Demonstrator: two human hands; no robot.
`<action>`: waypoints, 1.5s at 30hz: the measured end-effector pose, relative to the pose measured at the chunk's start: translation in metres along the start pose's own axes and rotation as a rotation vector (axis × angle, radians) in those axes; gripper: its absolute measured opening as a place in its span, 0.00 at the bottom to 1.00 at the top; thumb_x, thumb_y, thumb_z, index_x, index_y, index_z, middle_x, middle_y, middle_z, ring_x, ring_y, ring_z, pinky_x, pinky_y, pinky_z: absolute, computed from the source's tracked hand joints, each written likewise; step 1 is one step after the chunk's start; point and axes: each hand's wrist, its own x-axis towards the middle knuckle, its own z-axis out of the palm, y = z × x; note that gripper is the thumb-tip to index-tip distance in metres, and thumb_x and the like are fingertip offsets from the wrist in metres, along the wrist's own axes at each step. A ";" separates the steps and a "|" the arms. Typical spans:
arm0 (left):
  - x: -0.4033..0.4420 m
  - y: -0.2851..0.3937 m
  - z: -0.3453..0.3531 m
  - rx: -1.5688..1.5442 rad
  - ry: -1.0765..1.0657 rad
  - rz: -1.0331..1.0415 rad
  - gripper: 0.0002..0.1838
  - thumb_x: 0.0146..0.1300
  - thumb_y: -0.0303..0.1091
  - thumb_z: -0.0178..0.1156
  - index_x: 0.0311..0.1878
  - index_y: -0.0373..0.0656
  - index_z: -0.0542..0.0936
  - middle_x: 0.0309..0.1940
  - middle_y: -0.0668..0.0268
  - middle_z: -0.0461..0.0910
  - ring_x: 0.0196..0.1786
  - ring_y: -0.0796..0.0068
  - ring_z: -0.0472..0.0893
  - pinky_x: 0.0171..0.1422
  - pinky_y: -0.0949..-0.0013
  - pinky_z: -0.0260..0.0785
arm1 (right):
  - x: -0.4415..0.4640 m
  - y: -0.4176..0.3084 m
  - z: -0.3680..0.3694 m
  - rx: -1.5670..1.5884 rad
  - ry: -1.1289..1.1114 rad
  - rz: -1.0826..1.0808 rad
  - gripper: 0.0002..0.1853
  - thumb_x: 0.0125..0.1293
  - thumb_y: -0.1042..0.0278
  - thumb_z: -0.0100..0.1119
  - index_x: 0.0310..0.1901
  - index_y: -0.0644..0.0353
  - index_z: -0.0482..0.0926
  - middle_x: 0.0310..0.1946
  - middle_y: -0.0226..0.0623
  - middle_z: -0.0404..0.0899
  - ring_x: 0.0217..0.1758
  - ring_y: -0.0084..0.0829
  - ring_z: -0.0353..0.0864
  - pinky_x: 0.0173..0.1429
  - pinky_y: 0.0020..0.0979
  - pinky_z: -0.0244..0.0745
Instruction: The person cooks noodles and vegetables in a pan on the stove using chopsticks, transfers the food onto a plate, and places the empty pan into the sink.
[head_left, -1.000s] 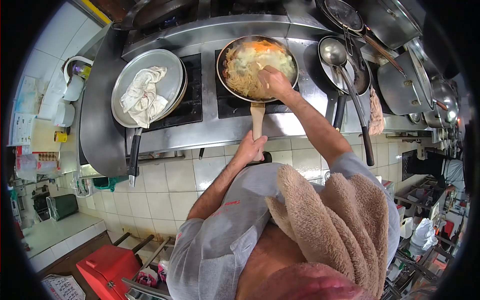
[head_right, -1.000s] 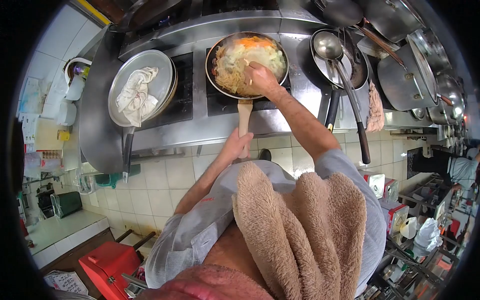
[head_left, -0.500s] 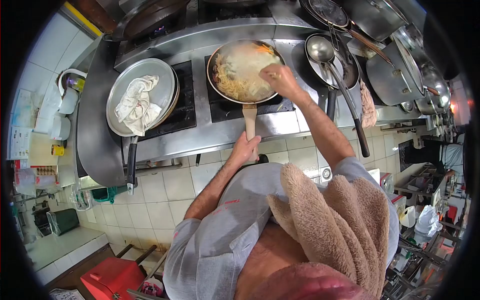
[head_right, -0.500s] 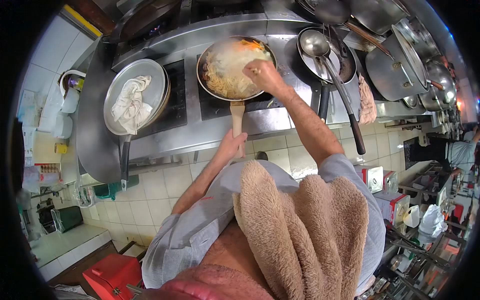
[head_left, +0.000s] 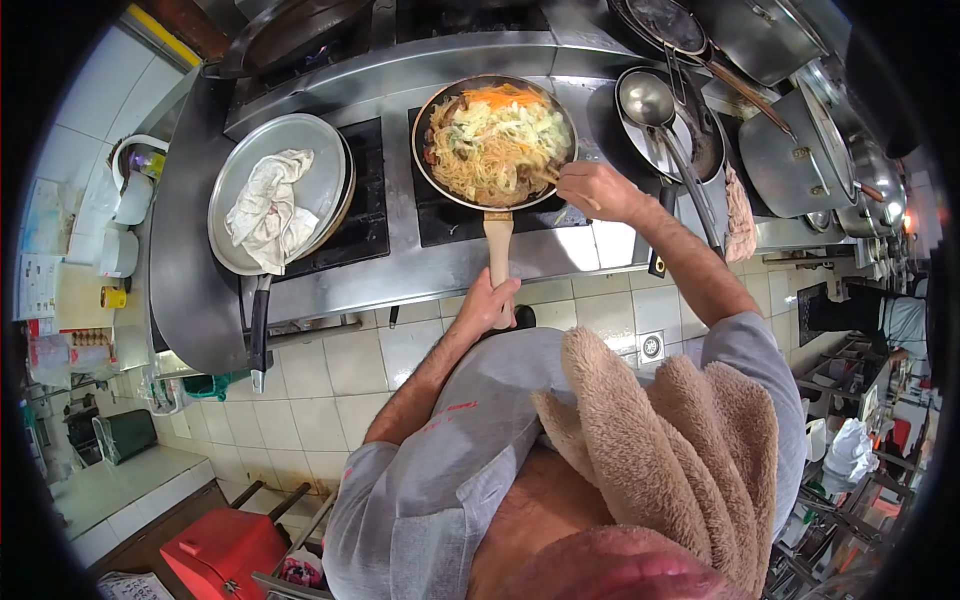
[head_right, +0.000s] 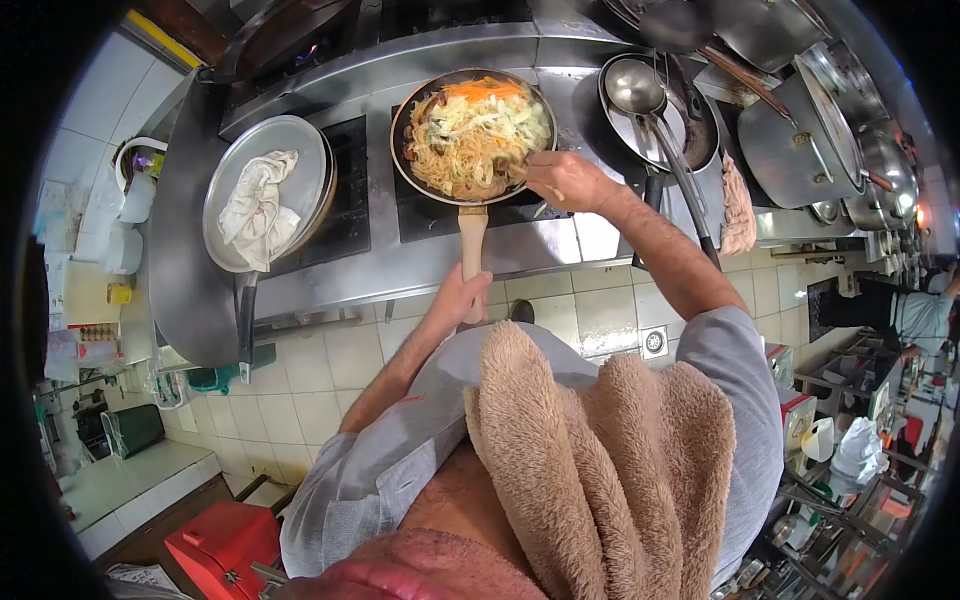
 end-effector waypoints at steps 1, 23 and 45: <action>0.000 0.000 0.001 -0.001 0.005 -0.002 0.17 0.62 0.40 0.56 0.41 0.36 0.64 0.20 0.64 0.70 0.14 0.72 0.73 0.16 0.68 0.67 | -0.001 0.011 0.011 -0.086 0.000 -0.032 0.05 0.55 0.76 0.57 0.34 0.65 0.75 0.31 0.43 0.75 0.36 0.45 0.76 0.41 0.40 0.73; 0.000 -0.001 0.001 -0.024 -0.011 -0.005 0.16 0.62 0.39 0.55 0.41 0.36 0.66 0.20 0.64 0.71 0.14 0.72 0.75 0.18 0.69 0.67 | 0.083 -0.041 -0.020 0.243 0.439 0.639 0.09 0.58 0.66 0.57 0.34 0.62 0.82 0.23 0.43 0.80 0.26 0.34 0.81 0.35 0.32 0.75; 0.005 -0.006 -0.003 0.018 -0.017 0.015 0.17 0.61 0.38 0.55 0.42 0.33 0.65 0.20 0.63 0.71 0.14 0.70 0.74 0.17 0.68 0.69 | 0.124 -0.045 0.097 -0.040 0.444 0.474 0.06 0.53 0.74 0.56 0.32 0.65 0.76 0.32 0.50 0.75 0.36 0.49 0.78 0.39 0.43 0.76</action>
